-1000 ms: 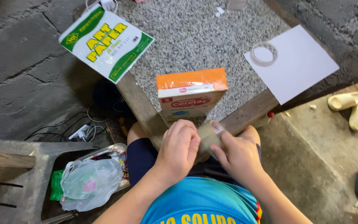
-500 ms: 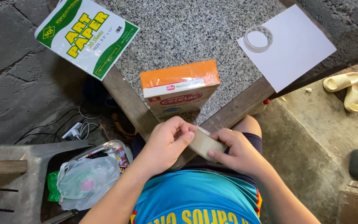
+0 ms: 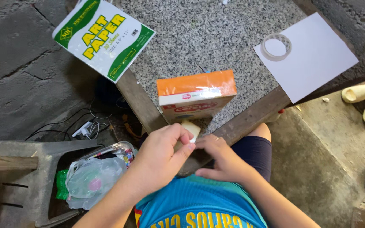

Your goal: The person tapes a rectangular cereal box with clear adhesive tape, smoothing the tape along the edges and sides. They then place the taped box onto a sheet of orange paper and begin to fold the paper around the box.

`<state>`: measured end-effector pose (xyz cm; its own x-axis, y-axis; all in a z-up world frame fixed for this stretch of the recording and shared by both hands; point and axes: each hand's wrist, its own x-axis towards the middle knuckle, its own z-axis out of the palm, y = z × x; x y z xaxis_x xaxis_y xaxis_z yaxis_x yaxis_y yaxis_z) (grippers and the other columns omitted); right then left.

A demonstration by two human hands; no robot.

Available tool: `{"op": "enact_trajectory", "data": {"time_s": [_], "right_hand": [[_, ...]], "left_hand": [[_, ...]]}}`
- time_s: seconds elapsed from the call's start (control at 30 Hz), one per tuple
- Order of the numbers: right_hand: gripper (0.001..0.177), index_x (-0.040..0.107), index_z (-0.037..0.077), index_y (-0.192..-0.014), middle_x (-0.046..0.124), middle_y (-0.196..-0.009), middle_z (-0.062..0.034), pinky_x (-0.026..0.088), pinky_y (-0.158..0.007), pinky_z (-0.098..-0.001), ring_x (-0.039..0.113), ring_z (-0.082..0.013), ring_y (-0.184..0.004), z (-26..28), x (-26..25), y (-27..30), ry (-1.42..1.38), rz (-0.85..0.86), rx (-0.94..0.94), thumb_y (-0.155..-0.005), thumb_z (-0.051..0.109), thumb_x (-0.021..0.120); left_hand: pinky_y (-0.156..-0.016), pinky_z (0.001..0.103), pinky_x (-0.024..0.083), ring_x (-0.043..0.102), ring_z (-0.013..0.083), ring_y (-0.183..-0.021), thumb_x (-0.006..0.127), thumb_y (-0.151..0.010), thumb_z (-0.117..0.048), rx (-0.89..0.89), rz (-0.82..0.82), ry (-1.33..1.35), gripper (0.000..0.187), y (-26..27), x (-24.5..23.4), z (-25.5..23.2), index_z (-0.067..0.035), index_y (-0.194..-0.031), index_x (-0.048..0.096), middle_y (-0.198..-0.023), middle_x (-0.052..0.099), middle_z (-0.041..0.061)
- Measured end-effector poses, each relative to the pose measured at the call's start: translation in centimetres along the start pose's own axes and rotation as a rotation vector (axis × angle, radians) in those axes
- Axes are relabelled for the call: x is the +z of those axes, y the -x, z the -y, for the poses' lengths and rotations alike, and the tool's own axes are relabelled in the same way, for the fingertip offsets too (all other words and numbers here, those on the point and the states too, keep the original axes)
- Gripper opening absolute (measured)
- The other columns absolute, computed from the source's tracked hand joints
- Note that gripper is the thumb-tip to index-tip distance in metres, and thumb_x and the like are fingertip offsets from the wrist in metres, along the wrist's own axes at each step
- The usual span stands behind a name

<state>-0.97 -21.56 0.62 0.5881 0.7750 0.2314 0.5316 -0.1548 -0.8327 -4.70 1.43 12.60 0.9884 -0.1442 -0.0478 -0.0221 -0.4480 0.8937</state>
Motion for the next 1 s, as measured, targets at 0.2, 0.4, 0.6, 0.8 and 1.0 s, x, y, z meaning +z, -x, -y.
{"op": "enact_trajectory", "data": {"time_s": [0.2, 0.4, 0.6, 0.8, 1.0], "right_hand": [[0.061, 0.062, 0.011, -0.115, 0.063, -0.11, -0.0103, 0.041, -0.082, -0.047, 0.061, -0.0329, -0.103, -2.2, 4.1, -0.6, 0.374, -0.137, -0.138, -0.073, 0.049, 0.083], [0.032, 0.072, 0.017, -0.097, 0.063, -0.104, -0.0054, 0.044, -0.083, -0.0452, 0.062, -0.0292, -0.098, -3.3, 4.8, -0.1, 0.459, -0.1, -0.054, -0.073, 0.035, 0.083], [0.031, 0.069, 0.012, -0.098, 0.064, -0.115, -0.0103, 0.045, -0.089, -0.0462, 0.06, -0.0317, -0.105, -2.7, 3.8, -0.2, 0.345, -0.137, -0.163, -0.078, 0.033, 0.08], [0.031, 0.067, 0.008, -0.099, 0.068, -0.113, -0.0053, 0.038, -0.091, -0.0483, 0.061, -0.0333, -0.115, -2.2, 3.4, -0.1, 0.294, -0.135, -0.202, -0.087, 0.037, 0.072], [0.032, 0.064, 0.014, -0.079, 0.065, -0.081, -0.0029, 0.036, -0.081, -0.0499, 0.062, -0.0283, -0.095, -1.1, 2.9, 0.5, 0.56, -0.137, 0.06, -0.081, 0.045, 0.072]], "left_hand": [[-0.067, 0.043, 0.053, 0.07, 0.0349, -0.08, 0.07, -0.086, -0.019, -0.061, 0.005, -0.082, 0.017, -0.1, 0.2, -0.2, -0.004, -0.088, 0.061, -0.085, 0.07, 0.013], [-0.069, 0.042, 0.055, 0.071, 0.0327, -0.082, 0.071, -0.087, -0.019, -0.038, -0.003, -0.007, 0.017, 0.2, 0.7, 1.0, -0.004, -0.088, 0.063, -0.085, 0.071, 0.013], [-0.078, 0.039, 0.056, 0.072, 0.0327, -0.093, 0.069, -0.089, -0.014, 0.04, -0.15, -0.021, 0.015, 0.9, 0.3, 3.8, -0.002, -0.09, 0.06, -0.1, 0.074, 0.014], [-0.085, 0.039, 0.055, 0.072, 0.0334, -0.099, 0.068, -0.092, -0.012, 0.09, -0.26, 0.016, 0.017, 1.1, 0.1, 5.7, -0.001, -0.092, 0.055, -0.107, 0.073, 0.015], [-0.082, 0.04, 0.054, 0.068, 0.0343, -0.095, 0.067, -0.094, -0.01, 0.162, -0.38, -0.076, 0.013, 3.5, 0.0, 3.9, -0.001, -0.095, 0.058, -0.106, 0.072, 0.017]]}}
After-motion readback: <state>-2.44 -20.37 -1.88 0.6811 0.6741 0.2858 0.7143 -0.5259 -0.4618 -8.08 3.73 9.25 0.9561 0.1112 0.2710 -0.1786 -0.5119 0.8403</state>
